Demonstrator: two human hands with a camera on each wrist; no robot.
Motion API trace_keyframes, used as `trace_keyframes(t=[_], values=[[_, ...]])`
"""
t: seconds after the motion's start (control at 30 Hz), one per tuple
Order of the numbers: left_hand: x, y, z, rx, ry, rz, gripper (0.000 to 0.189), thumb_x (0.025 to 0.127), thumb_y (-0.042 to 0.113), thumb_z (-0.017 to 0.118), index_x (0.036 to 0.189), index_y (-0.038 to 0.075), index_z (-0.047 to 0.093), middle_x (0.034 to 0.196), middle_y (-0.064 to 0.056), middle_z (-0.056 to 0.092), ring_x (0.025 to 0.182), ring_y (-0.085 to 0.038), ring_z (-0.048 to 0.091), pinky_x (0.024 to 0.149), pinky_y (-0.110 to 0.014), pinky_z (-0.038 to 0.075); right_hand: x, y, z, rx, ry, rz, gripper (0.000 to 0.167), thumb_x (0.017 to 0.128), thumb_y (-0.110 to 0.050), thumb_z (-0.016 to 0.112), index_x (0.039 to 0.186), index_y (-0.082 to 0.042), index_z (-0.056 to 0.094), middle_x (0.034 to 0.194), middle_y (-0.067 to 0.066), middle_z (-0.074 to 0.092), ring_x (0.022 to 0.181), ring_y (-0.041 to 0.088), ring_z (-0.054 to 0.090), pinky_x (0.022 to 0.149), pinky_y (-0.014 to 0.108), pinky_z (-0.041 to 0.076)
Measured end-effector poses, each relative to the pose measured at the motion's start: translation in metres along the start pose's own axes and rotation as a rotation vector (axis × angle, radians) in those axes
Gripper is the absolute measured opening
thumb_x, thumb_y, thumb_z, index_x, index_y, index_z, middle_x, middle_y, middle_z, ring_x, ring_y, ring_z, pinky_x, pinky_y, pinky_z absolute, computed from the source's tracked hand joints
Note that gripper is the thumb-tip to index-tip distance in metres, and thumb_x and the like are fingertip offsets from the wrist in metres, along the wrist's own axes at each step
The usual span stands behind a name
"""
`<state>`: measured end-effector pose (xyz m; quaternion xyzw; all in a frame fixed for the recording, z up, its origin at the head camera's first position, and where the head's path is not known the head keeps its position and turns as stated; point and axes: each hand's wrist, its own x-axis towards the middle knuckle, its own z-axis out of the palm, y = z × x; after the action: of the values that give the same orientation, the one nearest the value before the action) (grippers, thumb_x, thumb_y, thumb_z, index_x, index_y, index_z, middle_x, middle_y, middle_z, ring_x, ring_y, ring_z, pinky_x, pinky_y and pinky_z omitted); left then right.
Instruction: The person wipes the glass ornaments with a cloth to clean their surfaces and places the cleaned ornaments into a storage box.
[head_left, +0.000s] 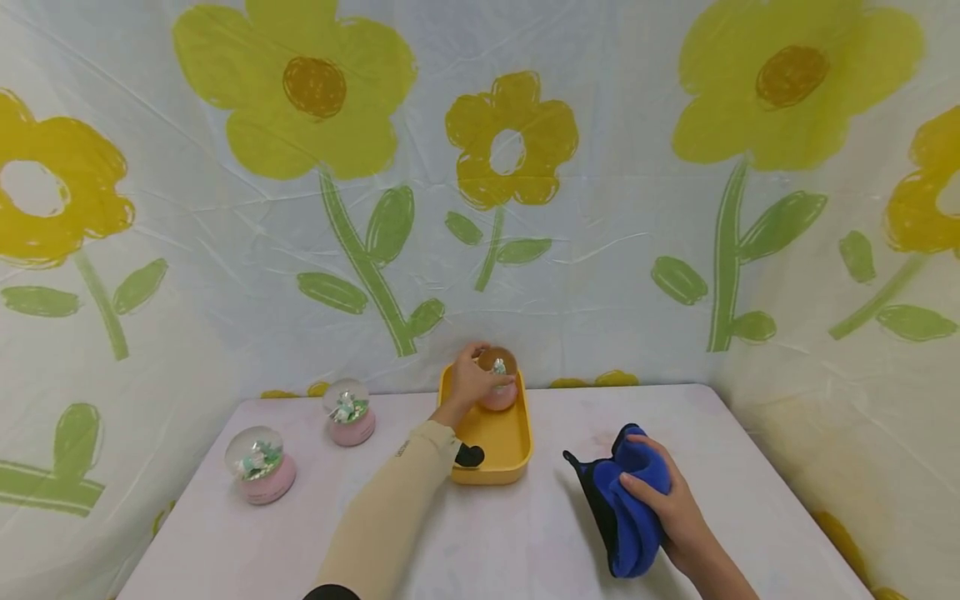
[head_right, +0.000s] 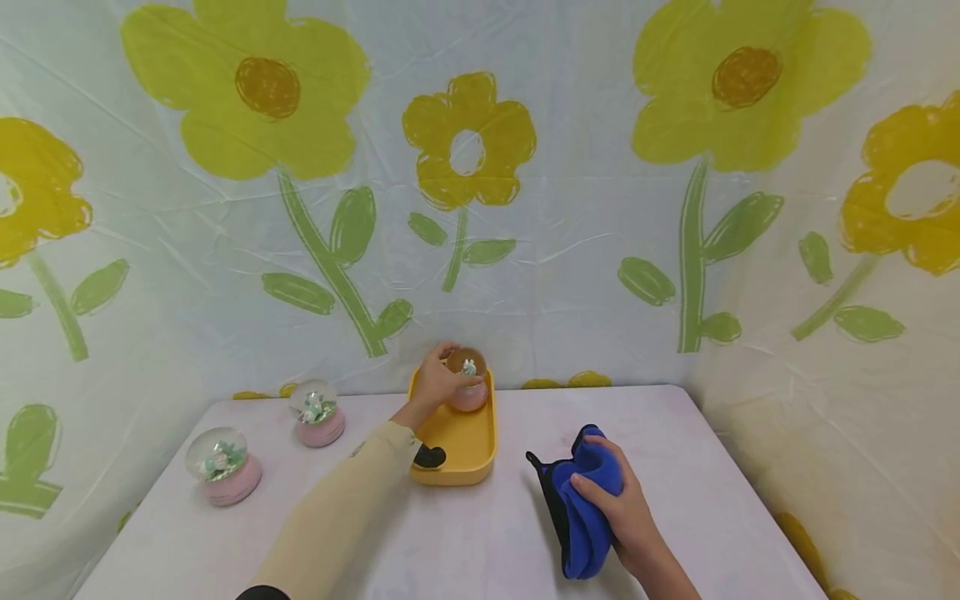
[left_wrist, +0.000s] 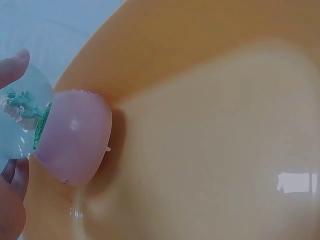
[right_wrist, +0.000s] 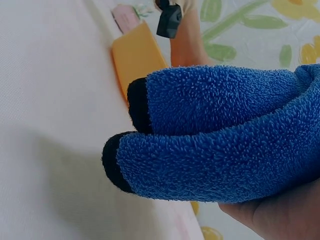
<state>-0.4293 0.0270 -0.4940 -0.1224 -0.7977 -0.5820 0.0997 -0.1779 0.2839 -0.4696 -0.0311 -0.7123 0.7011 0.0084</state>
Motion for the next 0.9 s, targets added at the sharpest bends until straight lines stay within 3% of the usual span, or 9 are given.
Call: trace_keyframes(t=[0.3, 0.9], values=[[-0.001, 0.000, 0.001, 0.018, -0.003, -0.026, 0.069, 0.065, 0.017, 0.092, 0.124, 0.009, 0.057, 0.124, -0.009, 0.055, 0.112, -0.026, 0.052, 0.091, -0.036, 0.049, 0.000, 0.001, -0.001, -0.005, -0.005, -0.006, 0.058, 0.096, -0.019, 0.058, 0.147, -0.018, 0.029, 0.146, 0.019, 0.026, 0.118, 0.039, 0.039, 0.086, 0.042, 0.047], [0.001, -0.009, 0.000, 0.019, -0.037, 0.011, 0.071, 0.065, 0.014, 0.092, 0.126, 0.008, 0.056, 0.129, -0.010, 0.054, 0.116, -0.027, 0.050, 0.095, -0.039, 0.047, -0.003, 0.001, -0.001, 0.016, -0.023, -0.017, 0.058, 0.096, -0.017, 0.057, 0.146, -0.016, 0.029, 0.144, 0.020, 0.027, 0.113, 0.034, 0.043, 0.083, 0.038, 0.048]])
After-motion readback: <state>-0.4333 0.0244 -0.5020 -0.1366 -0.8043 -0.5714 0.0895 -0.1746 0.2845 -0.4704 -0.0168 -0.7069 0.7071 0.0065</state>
